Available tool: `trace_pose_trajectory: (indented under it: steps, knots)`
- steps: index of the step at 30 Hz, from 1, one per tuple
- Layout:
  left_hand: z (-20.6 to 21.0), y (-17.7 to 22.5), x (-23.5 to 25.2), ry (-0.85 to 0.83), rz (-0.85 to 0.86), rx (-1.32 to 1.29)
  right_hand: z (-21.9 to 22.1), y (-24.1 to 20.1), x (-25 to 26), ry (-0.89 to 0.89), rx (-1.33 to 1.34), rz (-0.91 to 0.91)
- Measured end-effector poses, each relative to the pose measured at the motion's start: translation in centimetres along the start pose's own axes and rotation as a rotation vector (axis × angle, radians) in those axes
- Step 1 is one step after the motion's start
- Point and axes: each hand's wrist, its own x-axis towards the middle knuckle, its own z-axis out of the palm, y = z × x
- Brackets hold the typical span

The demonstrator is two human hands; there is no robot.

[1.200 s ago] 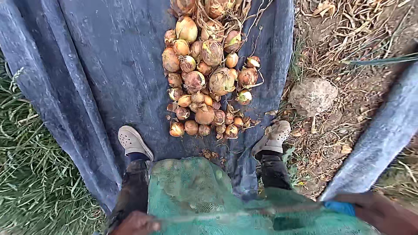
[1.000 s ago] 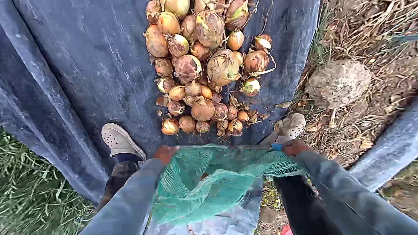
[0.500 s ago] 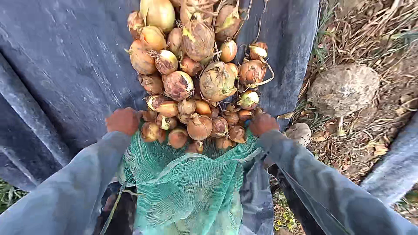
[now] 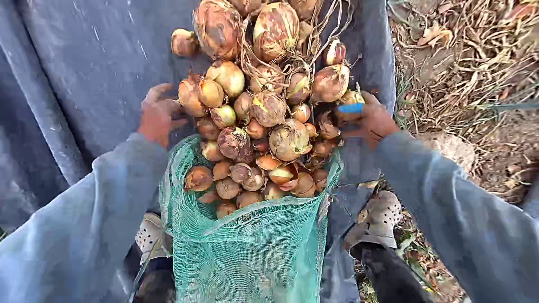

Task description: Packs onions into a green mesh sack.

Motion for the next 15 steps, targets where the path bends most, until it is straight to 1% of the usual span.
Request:
trace_pose_trajectory:
  steps: [2,4,5,7,8,11,13,15]
  knots:
    - [1.5,1.3,1.3,-0.008,0.021,-0.204,1.2,-3.9,1.1,-0.009,-0.049,-0.074]
    - [3.6,2.8,2.2,-0.029,0.051,-0.328,2.9,-6.2,2.3,-0.042,-0.116,-0.184]
    - [4.5,3.0,2.0,-0.05,0.037,-0.353,4.1,-7.0,2.3,-0.083,-0.184,-0.235]
    - [5.4,2.6,1.0,-0.095,-0.048,-0.346,6.4,-8.1,1.1,-0.226,-0.425,-0.333]
    - [5.8,2.6,0.7,-0.118,-0.102,-0.33,7.3,-8.3,0.9,-0.26,-0.484,-0.304]
    - [7.2,3.2,0.0,-0.275,-0.241,-0.248,9.0,-8.6,0.5,-0.337,-0.516,-0.207]
    - [8.1,3.1,-0.1,-0.357,-0.273,-0.202,9.4,-9.3,0.3,-0.404,-0.596,-0.197]
    - [8.7,2.0,0.2,-0.437,-0.3,-0.19,9.8,-9.9,0.3,-0.46,-0.742,-0.209]
